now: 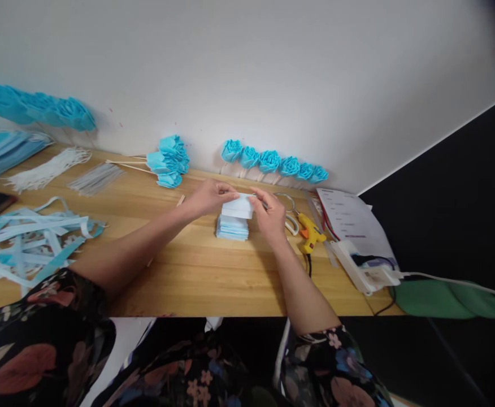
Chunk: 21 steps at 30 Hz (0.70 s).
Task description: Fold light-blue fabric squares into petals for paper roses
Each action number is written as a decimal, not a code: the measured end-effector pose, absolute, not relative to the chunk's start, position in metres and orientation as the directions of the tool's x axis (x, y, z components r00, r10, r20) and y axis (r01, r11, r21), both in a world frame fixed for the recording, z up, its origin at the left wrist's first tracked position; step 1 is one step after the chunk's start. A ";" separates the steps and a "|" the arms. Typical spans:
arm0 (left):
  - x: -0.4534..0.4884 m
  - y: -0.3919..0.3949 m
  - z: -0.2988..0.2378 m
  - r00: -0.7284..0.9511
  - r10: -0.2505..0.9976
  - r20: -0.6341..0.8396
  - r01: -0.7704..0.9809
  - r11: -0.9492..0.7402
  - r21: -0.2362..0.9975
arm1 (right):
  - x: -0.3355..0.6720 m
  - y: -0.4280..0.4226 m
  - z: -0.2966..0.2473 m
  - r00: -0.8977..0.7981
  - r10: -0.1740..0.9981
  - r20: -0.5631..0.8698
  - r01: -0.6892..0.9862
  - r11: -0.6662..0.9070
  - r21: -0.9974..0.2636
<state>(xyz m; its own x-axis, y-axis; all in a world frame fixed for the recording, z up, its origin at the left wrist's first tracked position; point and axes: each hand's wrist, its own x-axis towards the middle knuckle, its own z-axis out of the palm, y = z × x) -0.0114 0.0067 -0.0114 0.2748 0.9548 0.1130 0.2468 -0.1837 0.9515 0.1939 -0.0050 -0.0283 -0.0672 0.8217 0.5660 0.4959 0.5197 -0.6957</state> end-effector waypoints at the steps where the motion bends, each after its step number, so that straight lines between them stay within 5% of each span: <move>1: -0.011 0.007 -0.012 0.262 0.959 0.108 0.231 -0.171 0.958 | 0.194 -0.005 -0.029 -0.045 0.844 0.534 0.471 0.489 -0.734; 7: -0.008 0.002 -0.007 0.220 0.974 0.063 0.077 -0.082 0.994 | 0.189 -0.005 -0.029 0.066 0.925 0.374 0.258 0.346 -0.902; 16: -0.013 0.013 -0.016 0.138 0.990 0.015 -0.196 0.012 0.980 | 0.199 0.006 -0.029 0.199 0.918 0.344 0.131 0.323 -0.937; 21: -0.016 0.020 -0.023 0.102 0.995 -0.021 -0.218 0.043 0.975 | 0.214 0.005 -0.020 0.021 0.955 0.295 0.002 0.295 -0.956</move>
<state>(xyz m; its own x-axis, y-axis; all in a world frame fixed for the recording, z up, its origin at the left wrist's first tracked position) -0.0164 0.0197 -0.0230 0.1023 0.9945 -0.0212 -0.2178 0.0432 0.9750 0.2139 0.0049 -0.0202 0.0206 0.9554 0.2946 0.0023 0.2946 -0.9556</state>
